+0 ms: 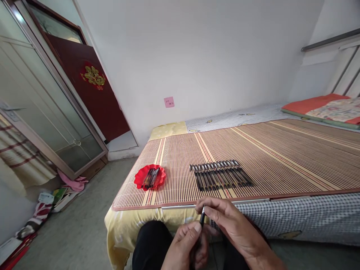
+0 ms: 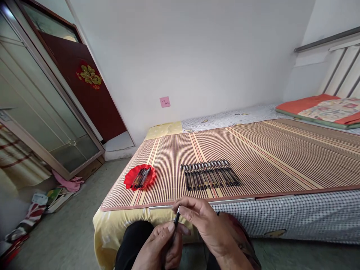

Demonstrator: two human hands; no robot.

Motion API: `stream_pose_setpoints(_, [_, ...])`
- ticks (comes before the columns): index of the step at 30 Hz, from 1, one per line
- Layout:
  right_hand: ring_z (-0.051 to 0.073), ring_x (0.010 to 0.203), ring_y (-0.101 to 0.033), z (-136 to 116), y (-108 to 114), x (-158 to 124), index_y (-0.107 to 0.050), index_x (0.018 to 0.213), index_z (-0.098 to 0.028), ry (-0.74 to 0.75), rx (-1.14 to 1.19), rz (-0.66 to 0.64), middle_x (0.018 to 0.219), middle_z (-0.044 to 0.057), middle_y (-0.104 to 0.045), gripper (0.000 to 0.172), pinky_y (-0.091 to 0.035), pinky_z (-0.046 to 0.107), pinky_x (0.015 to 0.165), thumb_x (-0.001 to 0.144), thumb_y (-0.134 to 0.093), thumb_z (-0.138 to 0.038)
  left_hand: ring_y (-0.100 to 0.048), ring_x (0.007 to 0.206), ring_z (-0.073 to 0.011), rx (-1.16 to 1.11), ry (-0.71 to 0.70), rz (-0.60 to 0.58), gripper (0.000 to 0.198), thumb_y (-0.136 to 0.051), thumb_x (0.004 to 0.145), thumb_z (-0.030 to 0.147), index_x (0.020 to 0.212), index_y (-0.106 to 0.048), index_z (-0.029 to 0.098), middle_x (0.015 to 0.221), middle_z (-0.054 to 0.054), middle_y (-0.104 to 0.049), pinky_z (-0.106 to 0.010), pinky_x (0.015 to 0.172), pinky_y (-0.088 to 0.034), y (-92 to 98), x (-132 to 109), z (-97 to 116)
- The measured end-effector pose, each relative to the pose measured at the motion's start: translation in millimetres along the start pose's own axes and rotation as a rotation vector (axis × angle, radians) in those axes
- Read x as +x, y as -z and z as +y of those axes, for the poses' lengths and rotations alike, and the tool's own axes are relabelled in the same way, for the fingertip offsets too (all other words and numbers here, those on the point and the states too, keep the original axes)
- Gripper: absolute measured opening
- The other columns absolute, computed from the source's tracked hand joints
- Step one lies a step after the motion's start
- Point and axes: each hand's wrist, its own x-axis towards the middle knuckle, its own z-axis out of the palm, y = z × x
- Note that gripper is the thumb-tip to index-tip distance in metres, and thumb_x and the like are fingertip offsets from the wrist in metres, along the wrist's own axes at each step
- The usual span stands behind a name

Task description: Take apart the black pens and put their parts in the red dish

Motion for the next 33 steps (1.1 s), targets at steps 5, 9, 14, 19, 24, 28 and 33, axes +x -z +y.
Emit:
stream_pose_setpoints(5, [0.014,0.069,-0.057,4,1,3,-0.075,0.084,-0.02,-0.044,0.062,-0.025,0.087,0.004,-0.068,0.032,-0.045,0.024,0.058,0.079,-0.084,-0.05,-0.024,0.035,-0.0033,0.069,-0.064,0.032,0.054,-0.069,0.088,0.066,0.088,-0.071,0.012,0.046,0.008,-0.04,-0.018,0.037,-0.023,7.8,7,-14])
stream_pose_setpoints(9, [0.019,0.085,-0.062,10,6,4,-0.08,0.1,-0.02,-0.04,0.018,0.0,0.097,0.008,-0.071,0.037,-0.05,0.027,0.068,0.084,-0.08,-0.053,-0.023,0.033,-0.0033,0.028,-0.066,0.039,0.054,-0.069,0.088,0.066,0.087,-0.071,0.013,0.046,0.009,-0.038,-0.018,0.036,-0.023,10.8,10,-20])
stream_pose_setpoints(14, [0.019,0.078,-0.06,11,4,6,-0.077,0.077,-0.02,-0.021,-0.024,0.046,0.086,0.006,-0.066,0.037,-0.051,0.028,0.066,0.077,-0.083,-0.057,-0.026,0.036,-0.0035,0.161,-0.054,0.082,0.058,-0.069,0.086,0.071,0.087,-0.07,0.013,0.047,0.009,-0.039,-0.019,0.038,-0.022,14.0,10,-17])
stream_pose_setpoints(19, [0.017,0.072,-0.055,19,2,14,-0.07,0.07,-0.021,0.037,-0.085,0.091,0.076,0.002,-0.061,0.038,-0.047,0.028,0.068,0.08,-0.08,-0.056,-0.032,0.045,-0.0062,0.376,-0.121,0.221,0.059,-0.069,0.085,0.071,0.086,-0.073,0.013,0.052,0.006,-0.042,-0.02,0.046,-0.027,23.0,14,-23])
stream_pose_setpoints(24, [0.017,0.073,-0.053,44,6,29,-0.065,0.066,-0.019,0.105,-0.15,0.142,0.071,0.001,-0.058,0.046,-0.044,0.029,0.07,0.079,-0.078,-0.061,-0.048,0.062,-0.0142,0.578,-0.271,0.468,0.044,-0.07,0.09,0.058,0.089,-0.078,0.015,0.066,-0.002,-0.061,-0.025,0.061,-0.04,31.0,20,-41])
stream_pose_setpoints(28, [0.017,0.068,-0.051,67,7,41,-0.062,0.063,-0.019,0.125,-0.163,0.204,0.066,0.0,-0.056,0.052,-0.042,0.029,0.066,0.077,-0.077,-0.067,-0.064,0.078,-0.0235,0.753,-0.377,0.64,0.032,-0.069,0.092,0.048,0.093,-0.08,0.018,0.082,-0.007,-0.073,-0.032,0.076,-0.05,34.7,25,-52])
stream_pose_setpoints(33, [0.016,0.065,-0.05,93,16,49,-0.062,0.062,-0.018,0.104,-0.123,0.238,0.063,0.0,-0.055,0.058,-0.042,0.029,0.065,0.072,-0.077,-0.073,-0.066,0.079,-0.0247,0.803,-0.386,0.688,0.029,-0.072,0.091,0.047,0.089,-0.079,0.018,0.084,-0.008,-0.074,-0.032,0.075,-0.05,47.2,35,-66])
